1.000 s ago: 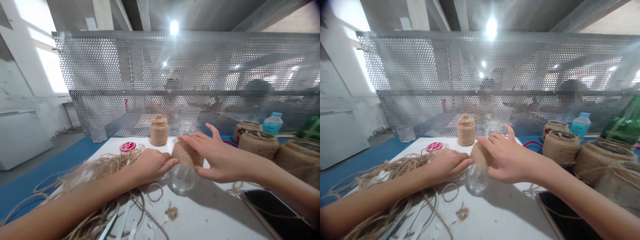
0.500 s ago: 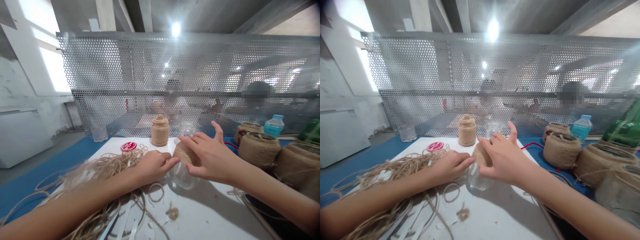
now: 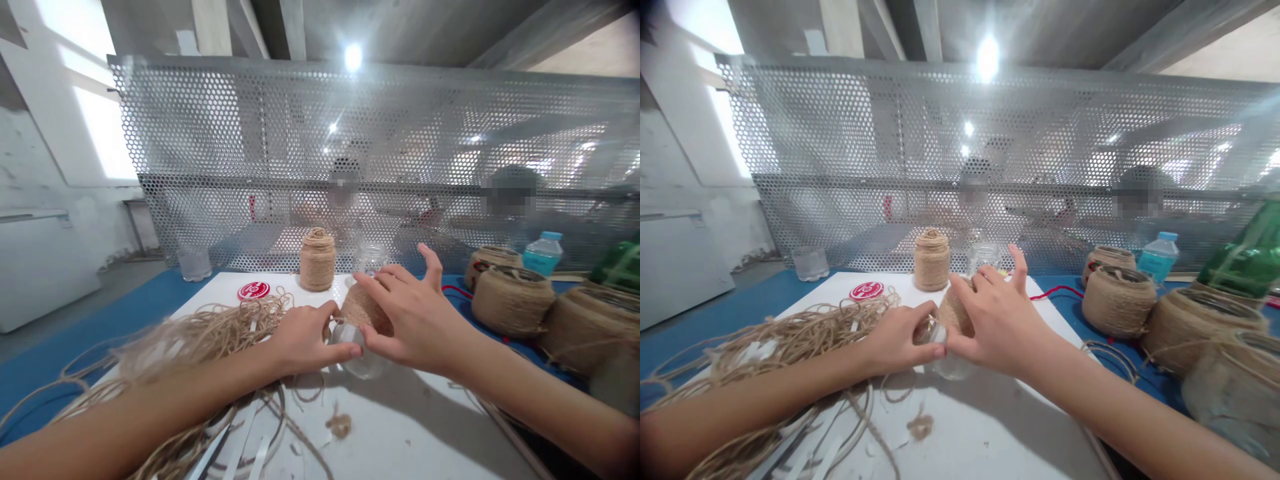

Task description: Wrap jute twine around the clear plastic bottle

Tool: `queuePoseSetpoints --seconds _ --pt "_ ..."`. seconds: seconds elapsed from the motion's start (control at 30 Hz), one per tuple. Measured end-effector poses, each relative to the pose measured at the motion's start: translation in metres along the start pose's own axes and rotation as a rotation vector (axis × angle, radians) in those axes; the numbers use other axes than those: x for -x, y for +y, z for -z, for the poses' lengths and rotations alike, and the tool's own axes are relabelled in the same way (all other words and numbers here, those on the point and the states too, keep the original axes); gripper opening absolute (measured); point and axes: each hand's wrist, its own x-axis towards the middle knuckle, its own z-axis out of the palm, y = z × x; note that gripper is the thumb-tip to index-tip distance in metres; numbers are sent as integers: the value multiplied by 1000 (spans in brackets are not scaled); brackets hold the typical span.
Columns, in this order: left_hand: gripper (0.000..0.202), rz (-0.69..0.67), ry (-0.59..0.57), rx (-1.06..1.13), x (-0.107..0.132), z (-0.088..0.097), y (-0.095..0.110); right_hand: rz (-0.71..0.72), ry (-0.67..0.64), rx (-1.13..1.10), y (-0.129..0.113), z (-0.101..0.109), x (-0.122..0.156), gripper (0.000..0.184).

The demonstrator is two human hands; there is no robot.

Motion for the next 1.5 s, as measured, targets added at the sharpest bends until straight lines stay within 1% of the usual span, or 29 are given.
queuePoseSetpoints --seconds 0.23,0.37,0.53,0.67,0.73,0.83,0.93,1.0,1.07,1.13,1.2,1.23,1.27,1.33,1.4,1.43,1.5 --pt "67 72 -51 40 0 3 5 -3 -2 -3 3 -3 0 50" --pt "63 53 -101 137 0 2 5 4 -6 -28 1 0 0 49" --pt "55 12 -128 290 -1 0 2 6 -23 -42 0 6 0 50" --pt "52 30 -150 387 -2 2 2 27 -45 -44 3 11 1 55" --pt "50 45 -171 428 -1 4 3 12 -45 -39 4 13 -1 56" --pt "47 43 -193 512 -1 6 5 -22 -35 -17 4 19 -7 51" --pt "50 51 -207 551 -2 5 4 16 -29 -12 4 29 -12 43" --pt "53 62 -213 549 -2 3 3 46 -15 -36 5 37 -9 38" --pt "55 48 -199 550 -2 1 2 52 6 -86 7 43 5 31" --pt "56 18 -183 550 -2 0 1 3 -7 -153 11 45 28 25" --pt "57 1 -183 540 -2 0 1 -79 -68 -261 18 43 58 25" --pt "57 1 -188 532 -2 1 1 -124 -125 -313 22 41 75 25" --pt "58 2 -196 525 -2 1 1 -166 -156 -344 25 39 91 24" --pt "58 8 -206 513 -2 0 1 -280 -166 -358 30 34 120 18" --pt "59 12 -201 506 -2 0 1 -405 -120 -357 29 31 143 11" --pt "58 11 -197 505 -2 -1 0 -472 -61 -356 26 30 151 11" --pt "58 3 -198 508 -2 -1 0 -545 10 -367 17 30 160 12"
